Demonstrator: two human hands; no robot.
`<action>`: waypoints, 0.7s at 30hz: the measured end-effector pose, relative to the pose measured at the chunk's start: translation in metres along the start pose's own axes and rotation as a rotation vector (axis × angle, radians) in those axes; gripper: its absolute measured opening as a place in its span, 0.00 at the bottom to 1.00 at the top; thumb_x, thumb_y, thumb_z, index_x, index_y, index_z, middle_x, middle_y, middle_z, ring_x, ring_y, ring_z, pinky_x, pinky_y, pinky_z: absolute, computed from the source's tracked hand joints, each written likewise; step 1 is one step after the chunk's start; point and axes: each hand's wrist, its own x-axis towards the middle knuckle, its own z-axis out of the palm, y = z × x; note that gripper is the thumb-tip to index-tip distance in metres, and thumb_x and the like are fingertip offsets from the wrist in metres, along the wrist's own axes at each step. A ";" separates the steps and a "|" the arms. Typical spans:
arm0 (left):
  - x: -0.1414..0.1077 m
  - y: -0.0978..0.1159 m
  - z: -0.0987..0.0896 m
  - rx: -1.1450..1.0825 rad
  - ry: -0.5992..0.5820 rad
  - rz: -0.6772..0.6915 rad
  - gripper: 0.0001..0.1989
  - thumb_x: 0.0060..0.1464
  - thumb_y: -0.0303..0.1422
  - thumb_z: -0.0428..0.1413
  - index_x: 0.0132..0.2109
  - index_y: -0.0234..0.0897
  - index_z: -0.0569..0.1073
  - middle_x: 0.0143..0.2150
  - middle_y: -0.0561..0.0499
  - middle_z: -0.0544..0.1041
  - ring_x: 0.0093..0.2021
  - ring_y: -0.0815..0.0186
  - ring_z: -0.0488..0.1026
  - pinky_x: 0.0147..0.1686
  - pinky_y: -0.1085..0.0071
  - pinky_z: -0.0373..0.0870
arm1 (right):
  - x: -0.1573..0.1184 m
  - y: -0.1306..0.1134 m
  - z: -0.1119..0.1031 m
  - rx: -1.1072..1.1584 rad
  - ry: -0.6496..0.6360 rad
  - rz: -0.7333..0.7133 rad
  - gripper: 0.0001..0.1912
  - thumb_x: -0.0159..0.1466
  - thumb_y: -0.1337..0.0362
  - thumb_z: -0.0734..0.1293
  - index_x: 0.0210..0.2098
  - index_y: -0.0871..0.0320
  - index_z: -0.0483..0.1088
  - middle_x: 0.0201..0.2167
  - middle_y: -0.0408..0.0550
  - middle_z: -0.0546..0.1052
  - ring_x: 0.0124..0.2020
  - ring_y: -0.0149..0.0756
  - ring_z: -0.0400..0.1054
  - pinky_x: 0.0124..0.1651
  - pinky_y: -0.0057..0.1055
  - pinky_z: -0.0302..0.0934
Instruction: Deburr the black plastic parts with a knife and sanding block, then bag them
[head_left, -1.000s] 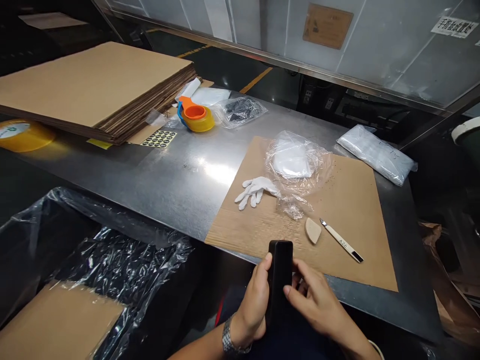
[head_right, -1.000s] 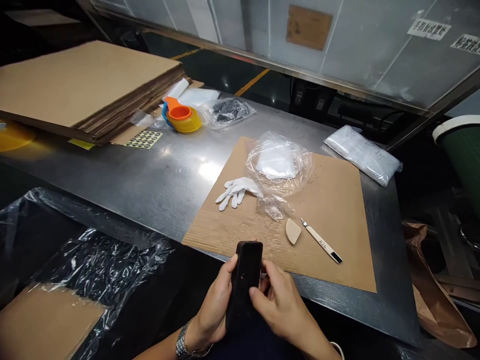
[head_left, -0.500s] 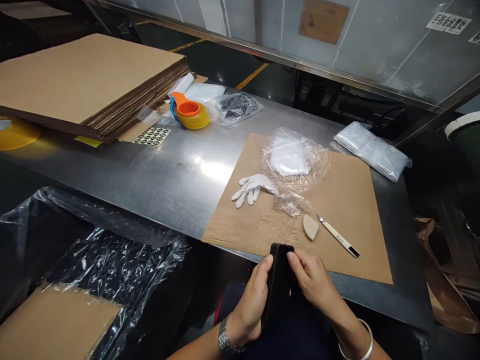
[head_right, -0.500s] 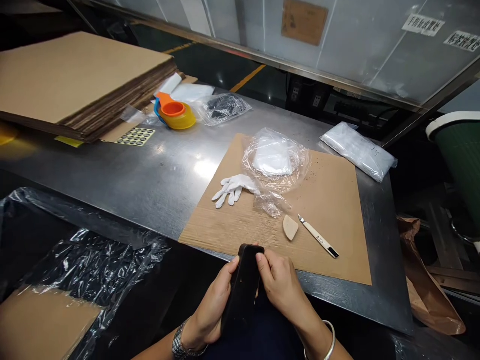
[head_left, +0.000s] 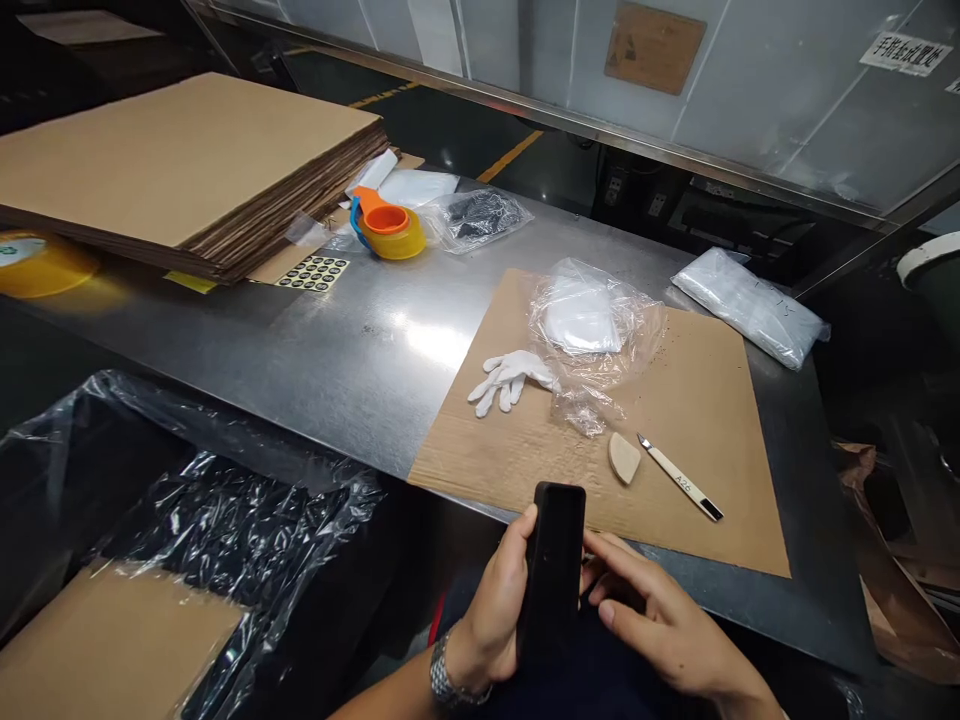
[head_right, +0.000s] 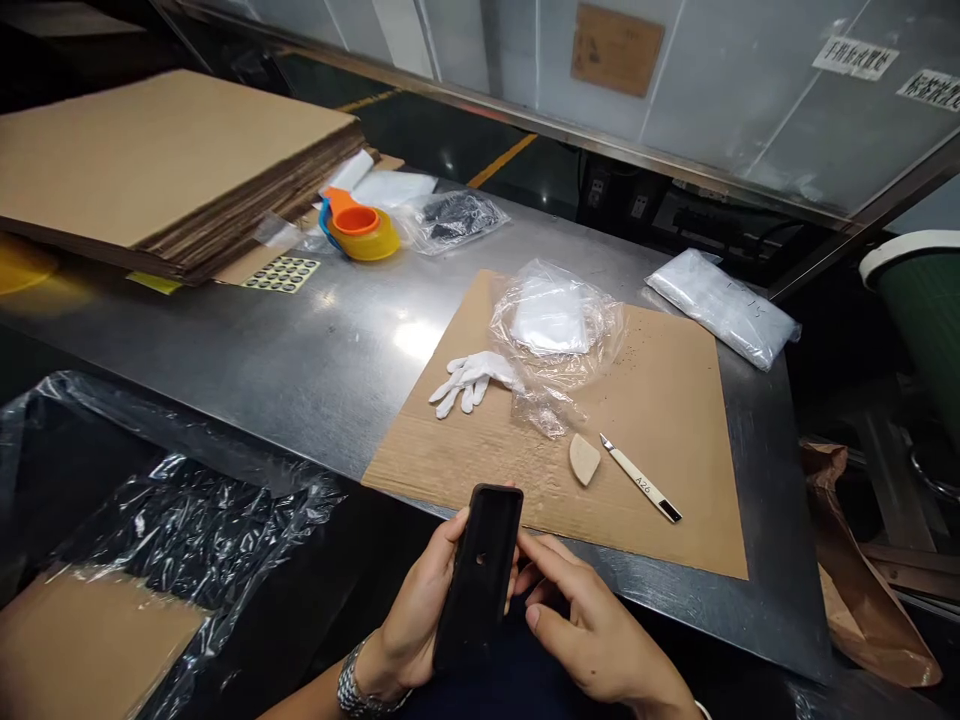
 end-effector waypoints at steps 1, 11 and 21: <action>0.000 0.000 -0.001 0.015 -0.007 0.004 0.26 0.55 0.47 0.43 0.27 0.29 0.72 0.20 0.49 0.70 0.19 0.72 0.65 0.20 0.77 0.61 | 0.000 0.000 -0.002 -0.016 0.044 0.002 0.23 0.64 0.62 0.59 0.58 0.47 0.57 0.53 0.48 0.65 0.48 0.37 0.63 0.51 0.35 0.58; 0.005 -0.001 0.000 0.269 0.071 0.298 0.13 0.51 0.39 0.55 0.40 0.35 0.76 0.42 0.48 0.77 0.41 0.66 0.72 0.43 0.75 0.64 | 0.029 0.005 0.014 -0.081 0.482 0.024 0.35 0.58 0.53 0.65 0.61 0.54 0.52 0.48 0.50 0.70 0.36 0.35 0.67 0.39 0.31 0.63; 0.020 0.002 -0.013 0.044 -0.124 -0.122 0.27 0.55 0.48 0.42 0.33 0.29 0.75 0.21 0.46 0.74 0.19 0.68 0.69 0.21 0.74 0.64 | 0.033 -0.005 0.007 0.097 0.426 0.104 0.26 0.62 0.50 0.58 0.55 0.58 0.61 0.23 0.42 0.72 0.25 0.33 0.67 0.28 0.28 0.63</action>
